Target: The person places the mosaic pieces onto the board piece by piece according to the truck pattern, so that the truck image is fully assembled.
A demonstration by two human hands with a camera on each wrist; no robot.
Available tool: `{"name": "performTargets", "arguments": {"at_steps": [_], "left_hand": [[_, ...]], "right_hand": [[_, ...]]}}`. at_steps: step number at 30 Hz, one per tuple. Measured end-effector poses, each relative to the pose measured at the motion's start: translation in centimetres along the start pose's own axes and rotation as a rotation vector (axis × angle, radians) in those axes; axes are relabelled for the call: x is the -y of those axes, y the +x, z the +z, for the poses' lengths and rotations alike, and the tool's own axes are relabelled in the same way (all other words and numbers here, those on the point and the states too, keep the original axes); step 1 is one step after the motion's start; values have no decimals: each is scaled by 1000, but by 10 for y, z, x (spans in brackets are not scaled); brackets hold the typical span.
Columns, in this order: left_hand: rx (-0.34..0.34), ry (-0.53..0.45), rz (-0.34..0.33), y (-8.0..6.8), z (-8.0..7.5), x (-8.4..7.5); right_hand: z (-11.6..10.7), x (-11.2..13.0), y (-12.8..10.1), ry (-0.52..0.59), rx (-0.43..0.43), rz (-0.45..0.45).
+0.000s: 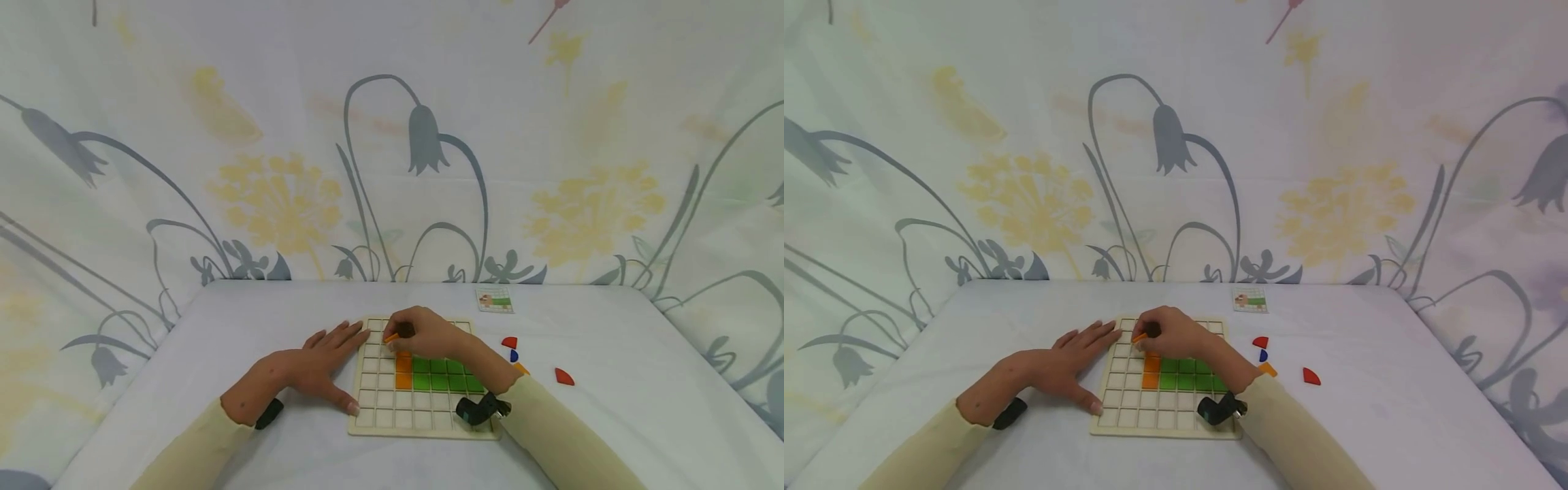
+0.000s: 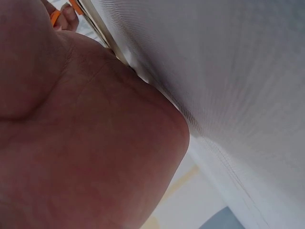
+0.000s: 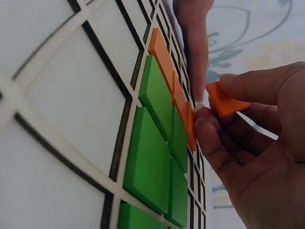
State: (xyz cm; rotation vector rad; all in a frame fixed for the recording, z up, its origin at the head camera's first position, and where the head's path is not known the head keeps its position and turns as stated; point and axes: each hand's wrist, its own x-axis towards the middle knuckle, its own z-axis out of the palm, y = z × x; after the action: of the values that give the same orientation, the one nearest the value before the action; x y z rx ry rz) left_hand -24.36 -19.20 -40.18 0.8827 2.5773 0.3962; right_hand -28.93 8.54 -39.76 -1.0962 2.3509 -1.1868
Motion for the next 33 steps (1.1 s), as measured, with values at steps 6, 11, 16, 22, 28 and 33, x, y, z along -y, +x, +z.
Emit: {"name": "performTargets", "arguments": {"at_steps": [6,11,16,22,28,33], "left_hand": [[-27,-36,34,2,4,5],[-54,-60,60,5,11,15],[-68,-47,65,9,16,22],[-63,-38,66,6,13,19],[-22,-33,39,0,2,4],[-18,-32,39,-1,0,3]], "right_hand": [[1,2,0,19,5,-11],[4,3,0,15,17,-15],[6,7,-1,4,24,-48],[15,14,0,-35,63,-62],[25,18,-1,-94,66,-41],[26,23,-2,-195,31,-27]]}}
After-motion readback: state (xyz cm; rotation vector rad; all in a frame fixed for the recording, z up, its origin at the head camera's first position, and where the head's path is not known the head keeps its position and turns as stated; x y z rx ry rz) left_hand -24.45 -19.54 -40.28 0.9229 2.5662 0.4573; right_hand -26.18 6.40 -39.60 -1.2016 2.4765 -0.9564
